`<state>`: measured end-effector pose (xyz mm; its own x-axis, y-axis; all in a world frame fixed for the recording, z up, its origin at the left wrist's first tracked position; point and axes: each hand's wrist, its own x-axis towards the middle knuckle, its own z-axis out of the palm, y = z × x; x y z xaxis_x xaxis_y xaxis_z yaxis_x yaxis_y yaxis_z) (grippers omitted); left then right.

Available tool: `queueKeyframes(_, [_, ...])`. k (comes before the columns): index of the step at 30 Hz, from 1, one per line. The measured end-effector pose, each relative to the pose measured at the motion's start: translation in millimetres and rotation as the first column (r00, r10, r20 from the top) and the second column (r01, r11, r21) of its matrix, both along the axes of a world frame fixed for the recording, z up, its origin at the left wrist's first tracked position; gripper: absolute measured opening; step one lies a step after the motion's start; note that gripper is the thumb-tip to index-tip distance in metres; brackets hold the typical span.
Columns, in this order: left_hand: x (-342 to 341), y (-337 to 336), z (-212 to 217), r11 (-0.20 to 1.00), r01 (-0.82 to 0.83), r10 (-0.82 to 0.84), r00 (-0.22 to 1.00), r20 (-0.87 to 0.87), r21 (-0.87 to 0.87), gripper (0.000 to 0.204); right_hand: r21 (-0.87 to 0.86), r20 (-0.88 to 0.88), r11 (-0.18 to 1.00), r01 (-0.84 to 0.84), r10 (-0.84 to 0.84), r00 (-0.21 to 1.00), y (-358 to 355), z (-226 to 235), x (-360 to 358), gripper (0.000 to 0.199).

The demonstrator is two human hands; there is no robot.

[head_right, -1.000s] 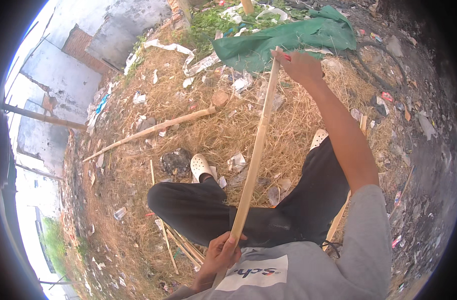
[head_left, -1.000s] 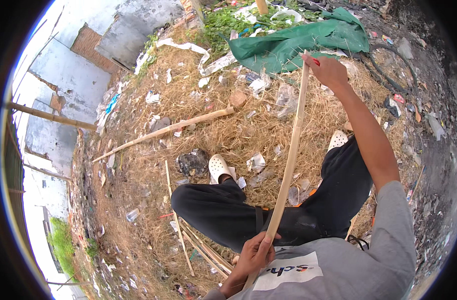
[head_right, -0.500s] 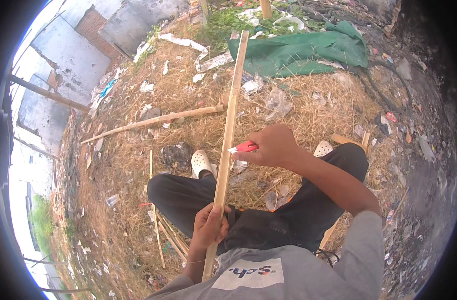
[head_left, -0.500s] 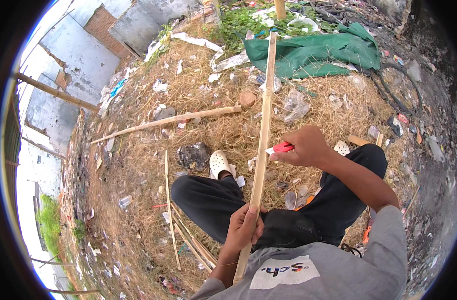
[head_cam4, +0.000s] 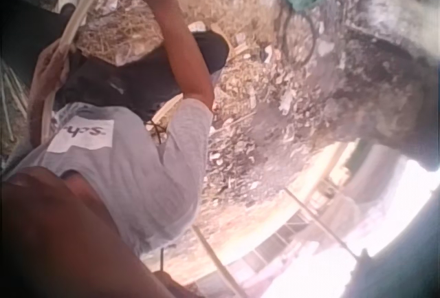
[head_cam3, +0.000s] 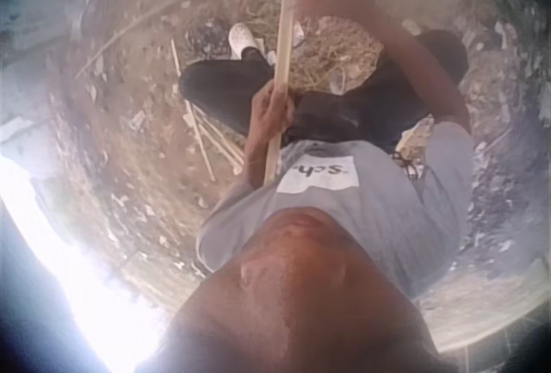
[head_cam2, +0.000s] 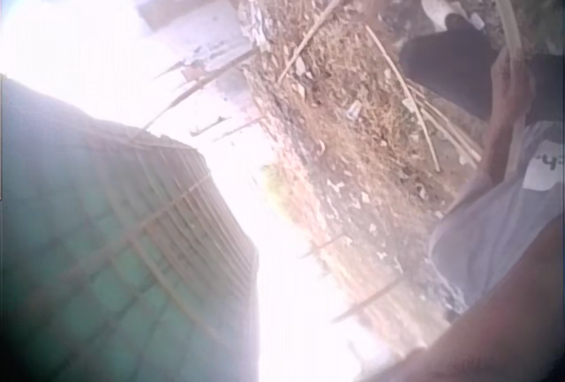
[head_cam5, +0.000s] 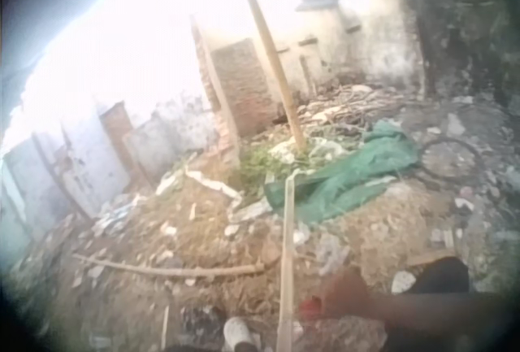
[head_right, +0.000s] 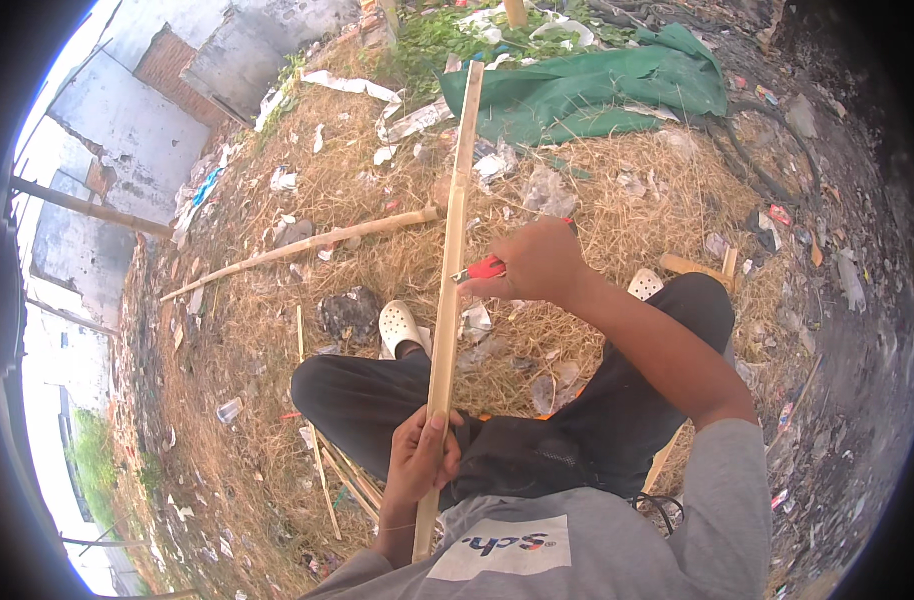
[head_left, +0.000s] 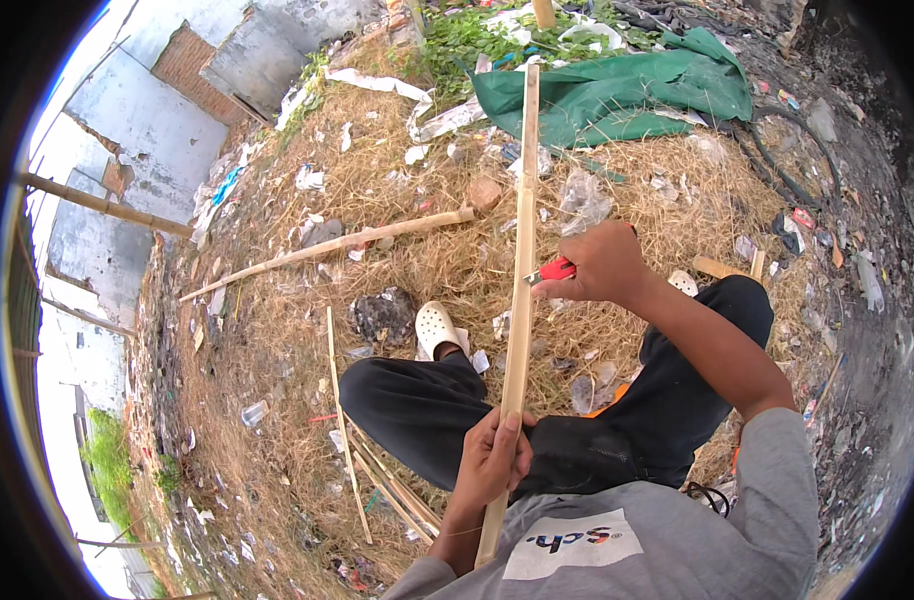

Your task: The person sits on the ground and uses a red utility knife to shave a long bamboo pole. They hold the pole with their left hand and scrape the surface with the knife in their right hand, creating thin strips of bamboo.

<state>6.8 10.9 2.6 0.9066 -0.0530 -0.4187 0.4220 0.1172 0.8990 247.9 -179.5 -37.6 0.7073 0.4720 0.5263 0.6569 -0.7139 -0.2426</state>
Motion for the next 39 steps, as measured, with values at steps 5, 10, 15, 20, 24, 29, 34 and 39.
queueKeyframes(5, [-14.9, -0.9, -5.0, 0.992, 0.033, -0.038, 0.999, -0.038, -0.125, 0.033, -0.006, -0.036, 0.991, 0.135, -0.135, 0.99, -23.3, 16.9, 37.2, 0.068])
queueKeyframes(10, [-10.4, -1.3, -6.8, 0.993, -0.039, 0.038, 0.999, -0.013, -0.112, 0.031, 0.053, -0.144, 0.99, -0.128, 0.135, 0.98, -4.0, 12.0, -25.5, 0.068])
queueKeyframes(15, [-6.7, 0.9, -5.2, 0.995, 0.026, -0.023, 0.999, 0.024, -0.097, 0.034, -0.006, 0.006, 0.99, -0.144, 0.144, 0.99, -6.8, 5.4, -13.4, 0.07])
queueKeyframes(20, [-2.8, -1.2, -2.3, 0.999, 0.021, -0.02, 0.999, 0.035, -0.043, 0.033, -0.018, 0.072, 0.993, -0.118, 0.119, 0.99, -6.1, -1.0, 0.0, 0.071])
queueKeyframes(24, [-4.0, -2.9, 4.6, 1.0, 0.024, -0.024, 1.0, 0.007, -0.01, 0.033, -0.006, 0.044, 0.998, -0.065, 0.065, 0.997, -12.2, -1.7, 18.4, 0.071])
queueKeyframes(29, [-7.9, -2.2, 1.6, 0.999, 0.033, -0.032, 0.999, 0.013, -0.041, 0.032, -0.024, 0.07, 0.999, 0.038, -0.036, 0.997, -13.9, -3.4, 26.8, 0.069])
queueKeyframes(34, [-13.0, -1.0, 3.8, 0.998, 0.053, -0.053, 0.999, -0.006, -0.016, 0.032, 0.018, 0.082, 0.992, 0.121, -0.122, 0.989, -17.5, -9.0, 43.9, 0.067])
queueKeyframes(39, [-19.0, 3.4, -3.4, 0.996, 0.067, -0.069, 0.998, -0.014, -0.064, 0.031, -0.07, -0.059, 0.958, 0.279, -0.283, 0.957, -23.2, -0.2, 58.2, 0.07])
